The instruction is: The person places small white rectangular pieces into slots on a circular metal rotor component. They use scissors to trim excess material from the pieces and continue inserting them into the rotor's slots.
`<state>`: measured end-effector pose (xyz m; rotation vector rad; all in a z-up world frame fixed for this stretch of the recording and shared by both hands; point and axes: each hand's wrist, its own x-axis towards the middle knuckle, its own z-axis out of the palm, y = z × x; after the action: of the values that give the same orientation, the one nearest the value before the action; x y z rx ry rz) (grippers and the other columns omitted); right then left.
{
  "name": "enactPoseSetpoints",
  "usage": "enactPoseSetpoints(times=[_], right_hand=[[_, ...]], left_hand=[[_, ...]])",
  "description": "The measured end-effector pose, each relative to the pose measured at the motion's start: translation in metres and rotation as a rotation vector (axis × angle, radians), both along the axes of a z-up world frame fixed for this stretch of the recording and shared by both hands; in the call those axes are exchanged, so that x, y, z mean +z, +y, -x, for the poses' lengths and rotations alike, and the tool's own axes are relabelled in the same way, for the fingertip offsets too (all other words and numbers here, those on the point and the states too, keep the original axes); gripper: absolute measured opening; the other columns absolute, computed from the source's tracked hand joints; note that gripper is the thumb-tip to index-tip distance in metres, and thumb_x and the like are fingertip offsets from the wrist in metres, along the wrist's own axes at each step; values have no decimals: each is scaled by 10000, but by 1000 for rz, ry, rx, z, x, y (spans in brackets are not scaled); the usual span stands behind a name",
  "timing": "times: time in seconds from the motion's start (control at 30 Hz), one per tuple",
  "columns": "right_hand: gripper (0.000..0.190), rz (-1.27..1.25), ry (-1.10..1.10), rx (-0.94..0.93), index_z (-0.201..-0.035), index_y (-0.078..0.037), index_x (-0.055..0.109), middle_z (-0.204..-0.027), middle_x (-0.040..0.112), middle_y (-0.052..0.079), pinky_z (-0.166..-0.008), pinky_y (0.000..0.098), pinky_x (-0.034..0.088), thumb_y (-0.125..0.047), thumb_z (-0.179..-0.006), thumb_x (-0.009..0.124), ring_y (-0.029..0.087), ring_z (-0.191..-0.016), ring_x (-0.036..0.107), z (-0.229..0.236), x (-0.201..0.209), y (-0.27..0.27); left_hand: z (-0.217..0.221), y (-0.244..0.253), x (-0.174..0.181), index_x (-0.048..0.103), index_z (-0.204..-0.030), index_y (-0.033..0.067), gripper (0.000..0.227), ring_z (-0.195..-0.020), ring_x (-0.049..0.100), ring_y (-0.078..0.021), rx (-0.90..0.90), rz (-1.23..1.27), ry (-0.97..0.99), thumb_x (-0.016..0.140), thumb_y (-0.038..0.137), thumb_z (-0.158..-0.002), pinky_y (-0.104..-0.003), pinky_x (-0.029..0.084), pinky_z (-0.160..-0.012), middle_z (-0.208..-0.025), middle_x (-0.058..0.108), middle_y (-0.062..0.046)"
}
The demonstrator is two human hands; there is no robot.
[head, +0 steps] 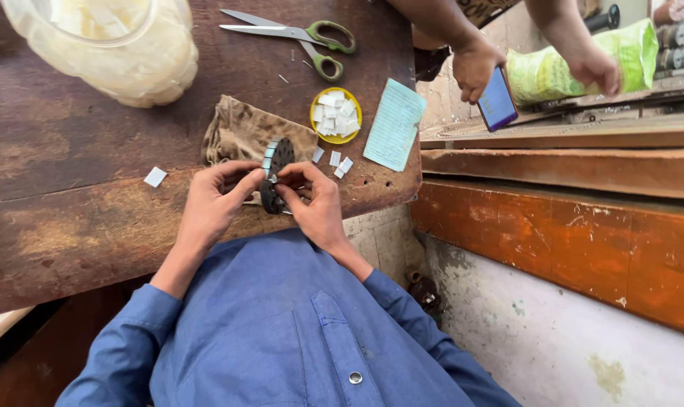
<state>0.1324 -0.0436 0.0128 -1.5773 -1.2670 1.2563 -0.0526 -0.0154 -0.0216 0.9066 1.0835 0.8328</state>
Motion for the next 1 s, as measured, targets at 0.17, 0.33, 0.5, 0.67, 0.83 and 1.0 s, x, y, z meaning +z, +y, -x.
enactPoseSetpoints(times=[0.17,0.33,0.5,0.67,0.83,1.0], right_hand=[[186,-193,-128,97,-1089,-25,689,-1006,730,58,-809,270,589,38,-921,738,127,-926,729,-2,12,0],[211,-336,-207,167,-1103,-30,702,-1025,709,84,-817,313,572,42,-908,739,202,-943,726,-4,13,0],[213,-410,-293,199,-1114,-45,704,-1065,707,88,-831,339,579,26,-916,735,230,-976,723,-5,11,0],[195,-439,-334,226,-1117,-56,700,-1084,703,81,-804,341,594,3,-934,731,225,-954,724,-7,5,-2],[172,-493,-327,221,-1087,-59,700,-1084,708,78,-791,336,597,-24,-925,748,229,-945,725,-18,-13,-10],[196,-284,-470,-196,-1093,-50,699,-976,717,64,-714,287,623,-78,-921,788,152,-810,723,-58,-29,-6]], left_hand=[[0,0,5,725,-1145,-24,267,-929,718,-96,-5,37,33,738,147,-940,-242,580,-807,-1014,775,-72],[0,-2,8,736,-1141,-27,264,-931,721,-104,-1,-11,55,744,146,-941,-250,581,-812,-1017,780,-84],[0,-2,15,736,-1138,-26,269,-934,732,-110,9,-38,83,745,155,-939,-258,585,-813,-1012,786,-89],[3,-4,12,749,-1127,-16,255,-914,738,-114,-16,-81,159,746,164,-945,-257,589,-805,-987,786,-88],[7,-5,16,739,-1174,15,279,-949,731,-164,-64,-59,210,730,186,-954,-302,591,-820,-1049,780,-111],[64,-31,37,557,-1471,127,697,-1289,633,-269,-163,-94,205,371,586,-981,-466,508,-1071,-1370,675,-122]])
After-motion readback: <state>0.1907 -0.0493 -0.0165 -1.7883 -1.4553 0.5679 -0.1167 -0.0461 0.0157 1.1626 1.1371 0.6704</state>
